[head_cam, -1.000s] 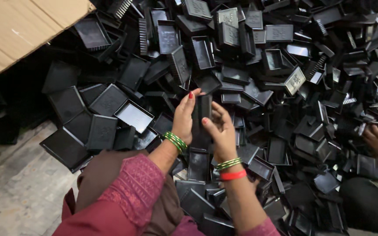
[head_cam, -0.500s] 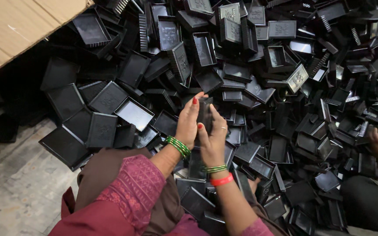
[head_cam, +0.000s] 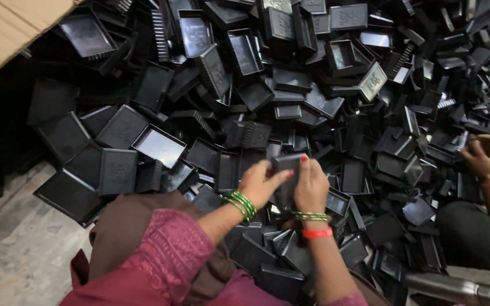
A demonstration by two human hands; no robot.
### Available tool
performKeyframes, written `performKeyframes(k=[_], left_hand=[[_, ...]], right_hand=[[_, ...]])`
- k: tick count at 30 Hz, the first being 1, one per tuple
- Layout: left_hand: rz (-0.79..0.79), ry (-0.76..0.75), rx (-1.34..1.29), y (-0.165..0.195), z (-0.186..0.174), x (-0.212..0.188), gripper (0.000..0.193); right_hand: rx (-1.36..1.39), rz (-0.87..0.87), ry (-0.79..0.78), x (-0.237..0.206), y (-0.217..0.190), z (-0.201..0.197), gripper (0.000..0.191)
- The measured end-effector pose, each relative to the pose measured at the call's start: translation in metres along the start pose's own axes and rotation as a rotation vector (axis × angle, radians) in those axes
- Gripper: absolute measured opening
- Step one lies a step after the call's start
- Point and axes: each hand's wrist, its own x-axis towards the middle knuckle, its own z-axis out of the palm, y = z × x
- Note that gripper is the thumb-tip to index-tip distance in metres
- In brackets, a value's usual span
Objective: The person sits on the floor in front of a large pile of black plastic boxes, picks up individual boxes, turns them over in their hands, and stacks matching boxes together. They occasionally toss stacked boxes aside and reach for more boxes from the pile, while other workers handle boxes nearby.
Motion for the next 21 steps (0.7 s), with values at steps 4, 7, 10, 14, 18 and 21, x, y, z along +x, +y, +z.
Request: performKeyframes(k=[4,7,10,14,18,21], left_hand=[[0.082,-0.143,-0.075,-0.019,0.030,-0.025,0.050],[-0.004,-0.253,0.166,-0.033,0.054,-0.045,0.060],[0.022,-0.601,0.359,-0.042,0.056,-0.056,0.070],[0.157,-0.979,0.638,-0.043,0.009,-0.039,0.071],[-0.058,-0.084,0.769,-0.030,-0.049,0.012,0.052],[0.048,0.145,0.707,-0.025,-0.071,0.035,0.041]], right_hand=[[-0.073,0.058,0.008,-0.035,0.027,-0.031,0.052],[-0.063,0.061,-0.001,-0.070,0.048,-0.052,0.047],[-0.090,0.125,-0.079,-0.117,0.060,-0.073,0.044],[-0.378,0.097,-0.306,-0.144,0.063,-0.103,0.045],[-0.509,0.171,-0.168,-0.087,0.061,-0.113,0.049],[-0.512,0.303,-0.067,-0.018,0.063,-0.089,0.060]])
